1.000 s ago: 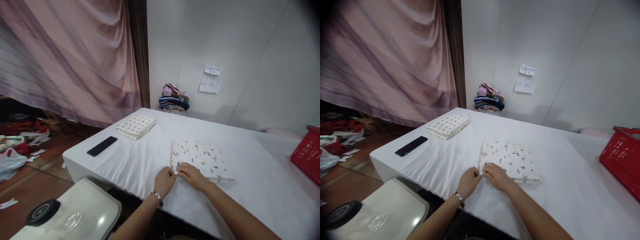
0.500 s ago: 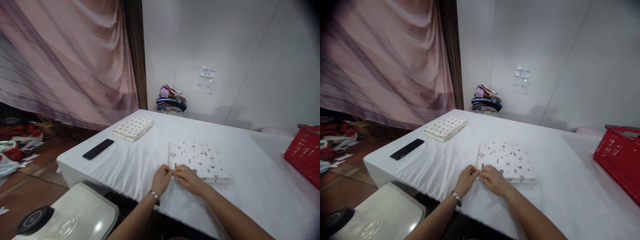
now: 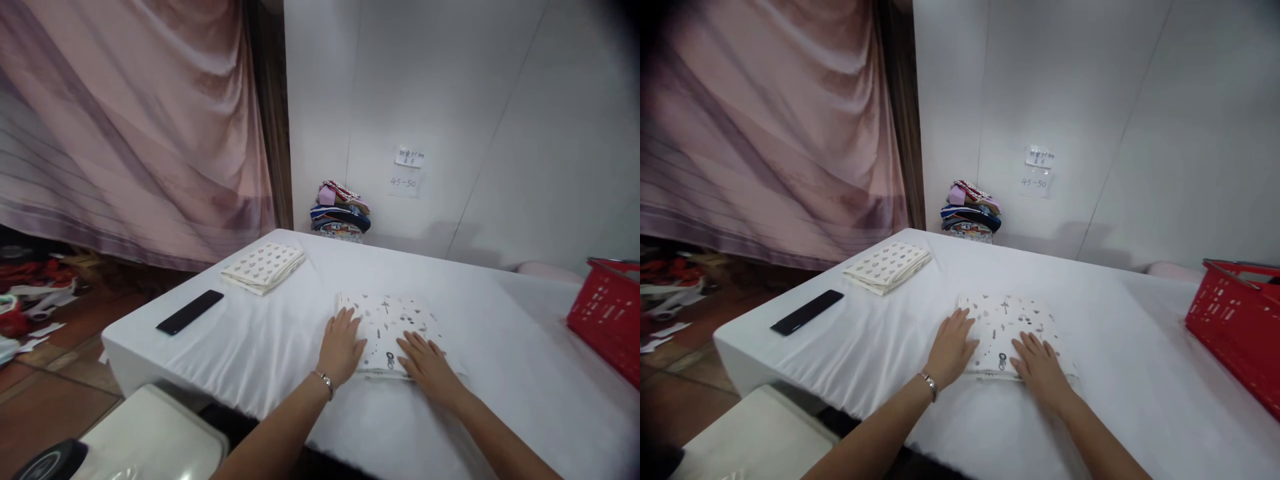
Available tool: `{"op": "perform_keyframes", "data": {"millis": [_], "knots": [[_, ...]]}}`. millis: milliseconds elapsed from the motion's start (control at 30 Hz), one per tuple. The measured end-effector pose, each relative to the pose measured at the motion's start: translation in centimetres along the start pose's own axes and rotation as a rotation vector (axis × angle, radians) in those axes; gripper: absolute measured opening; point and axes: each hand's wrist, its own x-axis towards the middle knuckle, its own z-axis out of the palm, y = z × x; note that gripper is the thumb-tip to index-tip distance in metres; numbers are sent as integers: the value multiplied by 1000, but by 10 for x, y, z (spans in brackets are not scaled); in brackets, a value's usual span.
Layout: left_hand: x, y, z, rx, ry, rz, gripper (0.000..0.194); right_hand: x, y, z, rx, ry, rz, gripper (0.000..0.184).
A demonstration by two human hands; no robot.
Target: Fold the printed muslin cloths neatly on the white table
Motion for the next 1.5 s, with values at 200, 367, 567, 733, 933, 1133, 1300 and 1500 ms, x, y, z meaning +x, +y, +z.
{"op": "perform_keyframes", "data": {"millis": [200,367,567,733,933,1133,1300,1500], "knots": [[-1,-6,27,81,-204,-13,48,-26,25,2,-46,-14,98,55],[-3,-8,22,-16,-256,-65,49,-35,68,1,13,46,261,57],[35,-5,12,0,-167,-78,54,26,65,-9,19,154,238,59],[64,-13,31,125,-213,-145,57,78,56,-5,-95,96,198,60],[60,-24,46,61,-204,-206,55,81,75,16,-91,98,183,61],[60,-27,45,21,-106,-358,56,86,91,11,142,169,228,53],[63,-31,41,55,-38,-488,52,74,96,-7,300,209,503,54],[69,-31,34,133,-91,-432,46,69,87,-27,415,118,689,54]]}}
